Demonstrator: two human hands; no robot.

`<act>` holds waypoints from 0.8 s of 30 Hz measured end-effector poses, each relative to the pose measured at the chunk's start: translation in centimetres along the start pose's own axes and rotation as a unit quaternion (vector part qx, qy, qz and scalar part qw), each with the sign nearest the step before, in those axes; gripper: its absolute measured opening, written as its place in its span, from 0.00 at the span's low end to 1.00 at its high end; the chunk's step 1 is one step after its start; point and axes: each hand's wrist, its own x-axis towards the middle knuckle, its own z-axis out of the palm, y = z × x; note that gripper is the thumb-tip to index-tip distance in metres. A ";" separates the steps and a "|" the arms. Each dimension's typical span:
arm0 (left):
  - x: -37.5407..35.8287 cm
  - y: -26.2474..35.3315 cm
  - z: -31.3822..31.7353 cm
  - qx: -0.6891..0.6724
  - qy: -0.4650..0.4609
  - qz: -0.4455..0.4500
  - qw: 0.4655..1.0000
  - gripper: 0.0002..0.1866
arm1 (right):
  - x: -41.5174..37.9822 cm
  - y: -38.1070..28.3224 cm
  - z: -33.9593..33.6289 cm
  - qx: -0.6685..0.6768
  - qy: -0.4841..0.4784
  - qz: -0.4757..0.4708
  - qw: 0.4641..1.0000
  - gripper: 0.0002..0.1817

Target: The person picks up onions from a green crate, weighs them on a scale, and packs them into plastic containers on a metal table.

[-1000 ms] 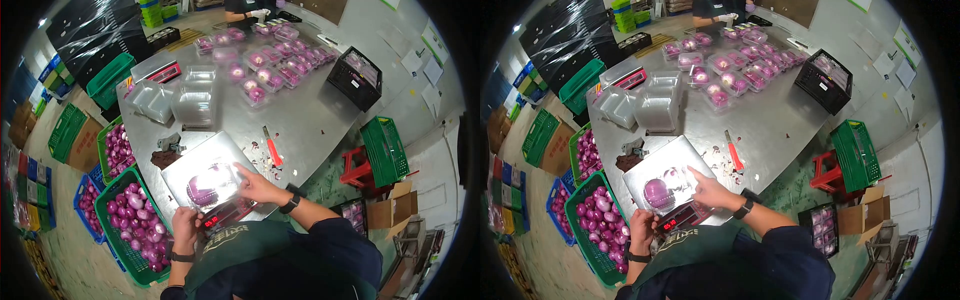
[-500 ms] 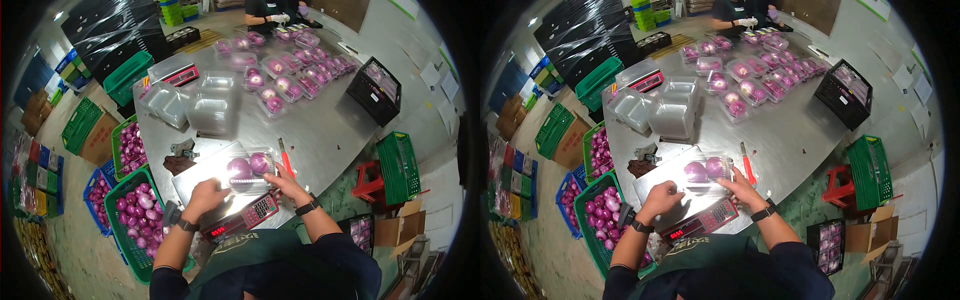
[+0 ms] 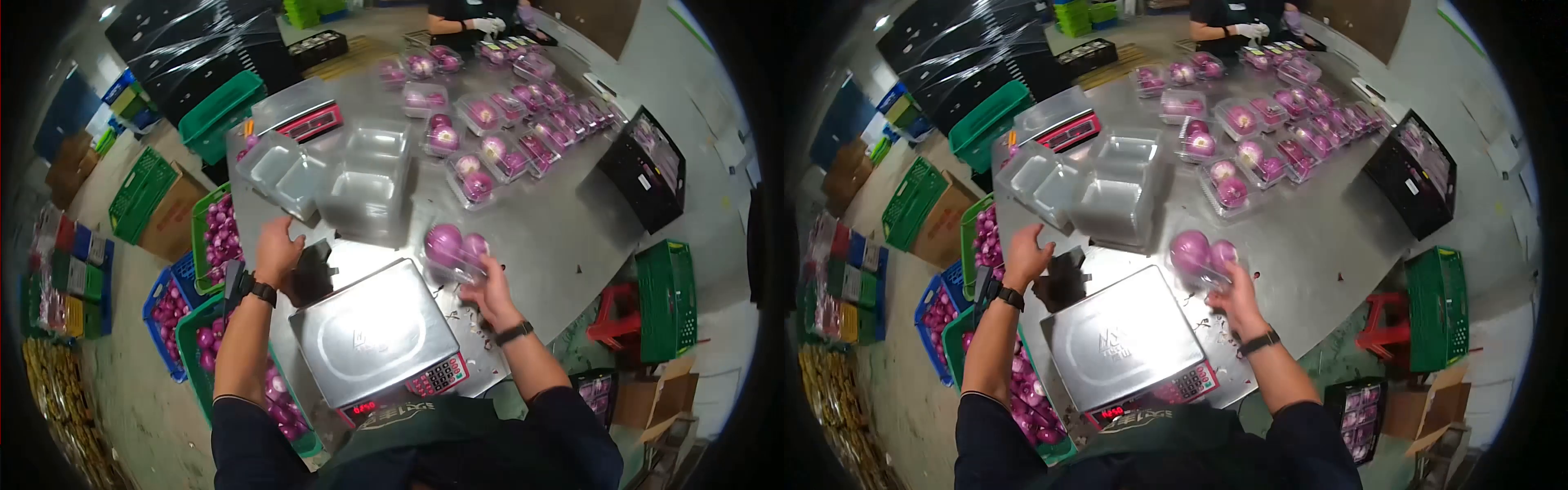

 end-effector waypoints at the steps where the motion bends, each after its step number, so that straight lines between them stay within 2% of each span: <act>1: 1.0 -1.4 1.2 0.018 -0.001 0.000 1.000 0.27 | 1.9 0.1 0.9 0.002 0.011 -0.005 1.000 0.30; 3: 3.3 -4.0 3.9 0.060 0.005 0.016 0.998 0.29 | 6.5 0.7 2.3 -0.022 0.092 -0.025 0.995 0.35; 4: 4.2 -3.8 4.5 0.053 0.004 0.022 0.998 0.29 | 7.7 0.2 2.7 -0.014 0.056 -0.015 0.998 0.41; 6: 5.7 -4.2 5.1 0.113 0.057 0.076 0.989 0.27 | 8.7 -1.1 3.4 -0.188 0.085 -0.016 0.978 0.44; 7: 6.2 -4.7 5.8 0.111 0.056 0.075 0.989 0.27 | 9.6 -0.6 3.2 -0.190 0.087 -0.015 0.978 0.44; 8: 6.7 -5.1 6.6 0.120 0.053 0.093 0.987 0.26 | 10.6 0.4 2.7 -0.360 0.185 -0.167 0.899 0.44; 9: 7.2 -5.6 7.3 0.128 0.051 0.109 0.984 0.25 | 11.4 0.8 2.6 -0.506 0.267 -0.309 0.760 0.43; 10: 7.6 -5.8 7.6 0.126 0.050 0.103 0.985 0.25 | 10.7 -0.3 4.0 -0.511 0.263 -0.310 0.758 0.43; 12: 7.9 -6.4 7.8 0.145 0.027 0.074 0.986 0.21 | 8.6 -3.4 7.3 -0.532 0.136 -0.453 0.703 0.41; 13: 8.0 -7.0 8.0 0.147 0.026 0.067 0.986 0.21 | 7.6 -4.9 9.7 -0.533 0.129 -0.452 0.704 0.41; 15: 7.9 -8.1 8.3 0.123 0.034 0.045 0.991 0.17 | 6.2 -7.0 14.7 -0.594 0.002 -0.533 0.603 0.40; 16: 7.4 -8.4 7.6 0.126 0.033 0.040 0.991 0.17 | 6.3 -6.9 16.5 -0.592 -0.004 -0.533 0.604 0.40; 18: 6.1 -9.4 5.8 0.092 0.002 0.047 0.995 0.14 | 6.4 -5.8 19.8 -0.654 -0.096 -0.541 0.520 0.41; 19: 5.4 -10.7 5.6 0.096 0.002 0.042 0.995 0.14 | 6.8 -4.5 21.1 -0.651 -0.102 -0.543 0.521 0.41; 21: 3.6 -12.8 4.6 0.073 0.049 0.105 0.991 0.14 | 7.8 -1.6 23.2 -0.746 -0.047 -0.482 0.457 0.34; 22: 2.8 -13.1 4.1 0.077 0.050 0.097 0.991 0.14 | 8.3 -1.1 23.9 -0.744 -0.055 -0.486 0.456 0.34; 24: 0.8 -13.4 3.4 0.037 0.030 0.087 0.995 0.15 | 9.4 -0.4 25.6 -0.726 -0.048 -0.425 0.538 0.25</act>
